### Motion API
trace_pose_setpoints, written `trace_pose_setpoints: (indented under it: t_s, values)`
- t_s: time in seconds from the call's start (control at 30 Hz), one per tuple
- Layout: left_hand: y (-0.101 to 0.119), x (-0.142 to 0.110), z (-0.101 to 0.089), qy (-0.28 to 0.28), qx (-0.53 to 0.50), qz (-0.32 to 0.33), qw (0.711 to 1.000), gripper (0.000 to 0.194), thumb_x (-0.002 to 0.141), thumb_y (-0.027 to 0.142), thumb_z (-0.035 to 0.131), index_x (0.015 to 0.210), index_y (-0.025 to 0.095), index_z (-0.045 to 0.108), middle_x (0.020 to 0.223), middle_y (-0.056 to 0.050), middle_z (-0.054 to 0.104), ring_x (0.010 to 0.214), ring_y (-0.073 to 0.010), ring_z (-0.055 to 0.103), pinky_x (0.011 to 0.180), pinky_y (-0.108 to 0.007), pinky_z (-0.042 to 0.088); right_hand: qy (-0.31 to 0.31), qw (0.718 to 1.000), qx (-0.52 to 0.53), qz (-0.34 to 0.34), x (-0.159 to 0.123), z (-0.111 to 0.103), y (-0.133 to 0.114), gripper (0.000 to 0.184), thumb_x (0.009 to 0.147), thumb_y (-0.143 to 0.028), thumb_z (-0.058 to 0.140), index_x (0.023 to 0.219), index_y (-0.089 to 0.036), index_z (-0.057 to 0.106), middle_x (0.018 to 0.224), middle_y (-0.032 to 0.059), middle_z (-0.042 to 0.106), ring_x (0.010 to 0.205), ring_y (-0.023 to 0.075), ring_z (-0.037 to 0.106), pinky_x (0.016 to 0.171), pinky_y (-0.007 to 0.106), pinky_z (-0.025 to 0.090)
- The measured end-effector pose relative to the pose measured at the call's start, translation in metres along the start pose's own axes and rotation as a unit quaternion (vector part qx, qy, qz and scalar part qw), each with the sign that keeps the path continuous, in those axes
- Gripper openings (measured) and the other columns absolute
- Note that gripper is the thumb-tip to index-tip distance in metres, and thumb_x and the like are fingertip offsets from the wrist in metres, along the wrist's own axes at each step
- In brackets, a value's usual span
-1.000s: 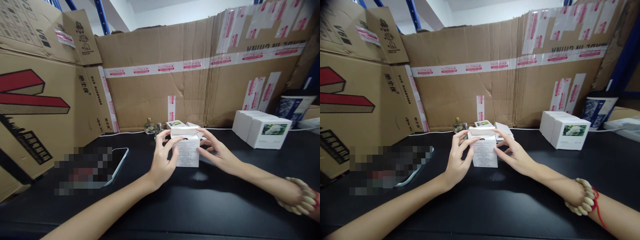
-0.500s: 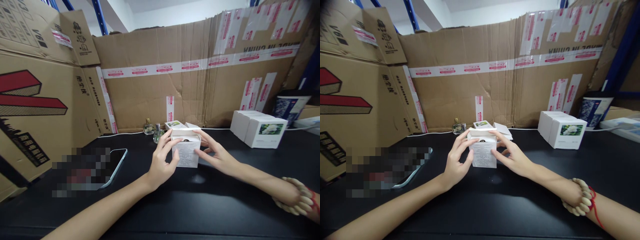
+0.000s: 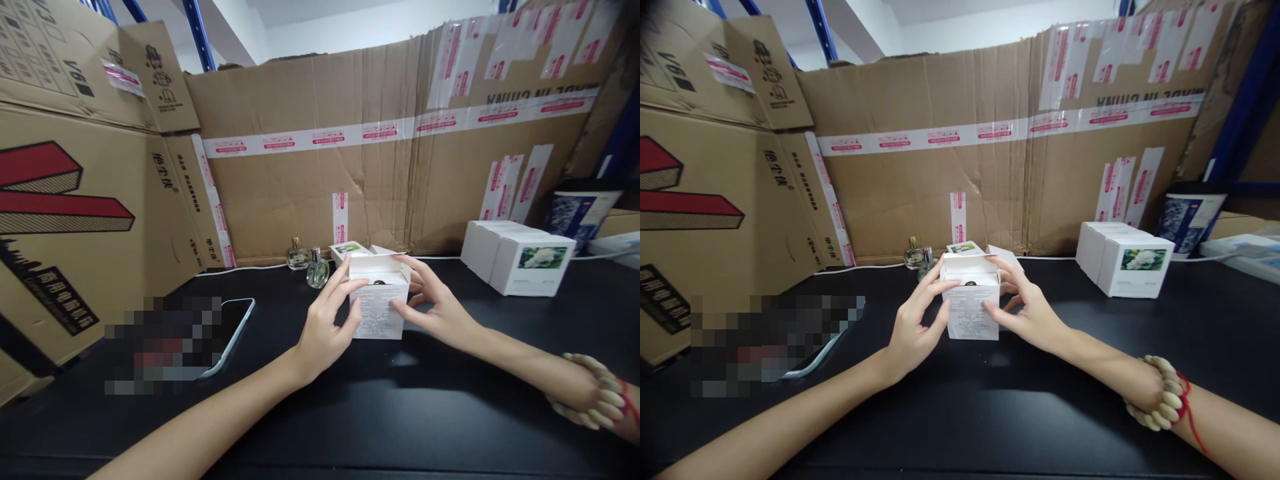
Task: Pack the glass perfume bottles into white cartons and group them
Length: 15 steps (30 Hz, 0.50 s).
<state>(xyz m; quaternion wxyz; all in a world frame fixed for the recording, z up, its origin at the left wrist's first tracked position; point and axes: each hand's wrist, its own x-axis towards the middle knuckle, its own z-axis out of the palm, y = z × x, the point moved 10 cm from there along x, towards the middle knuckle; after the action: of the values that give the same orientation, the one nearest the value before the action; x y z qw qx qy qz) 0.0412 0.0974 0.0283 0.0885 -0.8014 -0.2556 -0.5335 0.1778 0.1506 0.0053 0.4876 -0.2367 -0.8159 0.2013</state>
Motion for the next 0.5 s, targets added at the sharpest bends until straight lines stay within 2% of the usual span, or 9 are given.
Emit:
trace_pose_setpoints:
  t_s: [0.1,0.23,0.5]
  values:
    - [-0.0009,-0.0003,0.0013,-0.006,-0.004,-0.001,1.0,0.029,0.087,0.009,0.047,0.115,0.011,0.056,0.139,-0.016,0.04,0.13,-0.0187,0.039,0.106,-0.028,0.037,-0.003,1.0,0.0,0.014,0.001,-0.0001,0.0027,0.059,0.086,-0.027,0.058,0.137,-0.029,0.028,0.107,0.0063,0.054,0.091,0.0153,0.062,0.057,0.016,0.054]
    - [-0.0035,-0.0014,0.0032,-0.011,-0.006,-0.006,1.0,0.031,0.086,0.01,0.048,0.116,0.012,0.055,0.145,-0.014,0.03,0.134,-0.0207,0.033,0.109,-0.032,0.033,-0.011,1.0,0.002,0.026,0.0014,-0.0003,0.0054,0.063,0.084,-0.029,0.062,0.137,-0.03,0.029,0.105,0.0048,0.056,0.087,0.0138,0.061,0.057,0.016,0.054]
    - [-0.0067,-0.0029,0.0057,-0.012,0.049,-0.013,0.999,0.033,0.087,0.013,0.048,0.12,0.015,0.053,0.141,-0.013,0.036,0.127,-0.0193,0.042,0.104,-0.036,0.038,-0.026,0.997,-0.072,-0.015,-0.0002,0.0013,0.0,0.044,0.088,-0.03,0.056,0.131,-0.028,0.044,0.124,0.0031,0.052,0.091,0.012,0.059,0.06,0.015,0.055]
